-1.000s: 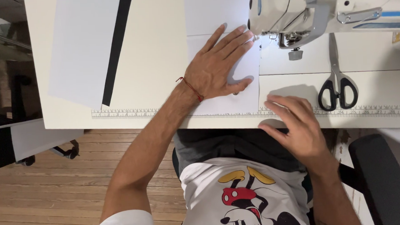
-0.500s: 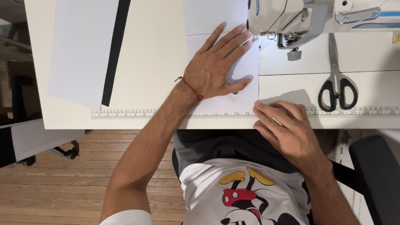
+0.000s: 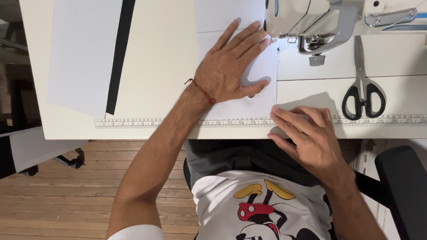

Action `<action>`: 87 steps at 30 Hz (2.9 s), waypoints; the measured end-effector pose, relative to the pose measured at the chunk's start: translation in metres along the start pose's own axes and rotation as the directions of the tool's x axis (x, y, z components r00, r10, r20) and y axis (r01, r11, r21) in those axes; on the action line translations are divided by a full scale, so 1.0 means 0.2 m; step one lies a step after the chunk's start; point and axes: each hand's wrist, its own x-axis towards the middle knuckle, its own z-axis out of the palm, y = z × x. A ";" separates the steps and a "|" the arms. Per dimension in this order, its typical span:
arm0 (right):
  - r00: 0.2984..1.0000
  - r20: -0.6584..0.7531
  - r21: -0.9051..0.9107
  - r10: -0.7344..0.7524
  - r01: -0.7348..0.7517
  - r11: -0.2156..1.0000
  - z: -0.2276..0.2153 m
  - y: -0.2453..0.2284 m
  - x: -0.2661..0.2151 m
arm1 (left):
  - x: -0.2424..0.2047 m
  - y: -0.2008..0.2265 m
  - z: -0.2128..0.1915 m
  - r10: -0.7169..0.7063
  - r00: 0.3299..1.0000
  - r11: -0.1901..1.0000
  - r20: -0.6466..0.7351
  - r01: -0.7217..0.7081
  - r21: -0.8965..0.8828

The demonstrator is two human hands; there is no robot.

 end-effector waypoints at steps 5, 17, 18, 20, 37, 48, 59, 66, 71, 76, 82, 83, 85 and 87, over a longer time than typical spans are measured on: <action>1.000 -0.009 -0.017 -0.002 0.002 1.000 0.01 0.01 0.02 | 0.02 -0.05 0.01 0.020 1.000 1.000 -0.013 -0.020 0.001; 1.000 -0.020 -0.124 -0.003 0.000 0.992 0.05 0.06 0.05 | 0.06 -0.11 0.01 0.028 1.000 1.000 -0.003 -0.028 -0.002; 1.000 -0.019 -0.144 -0.010 0.008 0.990 0.06 0.07 0.05 | 0.06 -0.12 0.01 0.029 1.000 0.999 -0.001 -0.029 -0.014; 1.000 -0.027 -0.146 -0.009 0.005 0.989 0.06 0.07 0.07 | 0.07 -0.13 0.02 0.031 1.000 1.000 -0.004 -0.031 -0.003; 0.999 -0.026 -0.212 0.022 -0.027 0.977 0.05 0.11 0.17 | 0.14 -0.25 0.01 0.076 0.997 0.997 0.001 -0.076 -0.005; 0.998 -0.055 -0.229 0.006 -0.019 0.973 0.05 0.14 0.25 | 0.18 -0.33 0.03 0.019 0.997 1.000 0.072 -0.019 -0.003; 0.999 -0.027 -0.300 0.043 -0.049 0.953 0.04 0.14 0.31 | 0.24 -0.36 -0.01 0.046 0.999 0.998 0.028 -0.047 0.050; 0.998 -0.055 -0.318 0.043 -0.058 0.946 0.06 0.17 0.33 | 0.25 -0.45 0.04 0.006 0.995 1.000 0.095 -0.008 0.029; 0.997 -0.076 -0.327 0.031 -0.054 0.944 0.07 0.19 0.35 | 0.26 -0.49 0.05 0.012 0.996 0.999 0.086 -0.015 0.028; 0.996 -0.087 -0.319 0.029 -0.056 0.946 0.07 0.20 0.38 | 0.29 -0.53 0.06 0.017 0.995 0.999 0.103 -0.022 0.047; 0.996 -0.070 -0.344 0.053 -0.074 0.936 0.09 0.20 0.38 | 0.30 -0.56 0.09 0.012 0.997 0.996 0.073 -0.019 0.084; 0.996 -0.061 -0.339 0.058 -0.075 0.938 0.09 0.21 0.38 | 0.30 -0.54 0.08 0.059 0.996 0.990 0.064 -0.067 0.125; 0.997 -0.059 -0.338 0.058 -0.075 0.938 0.09 0.21 0.40 | 0.29 -0.48 0.06 0.112 0.992 0.978 0.052 -0.119 0.173; 0.995 -0.039 -0.304 0.091 -0.098 0.948 0.09 0.21 0.40 | 0.25 -0.38 0.07 0.224 0.973 0.968 0.048 -0.228 0.104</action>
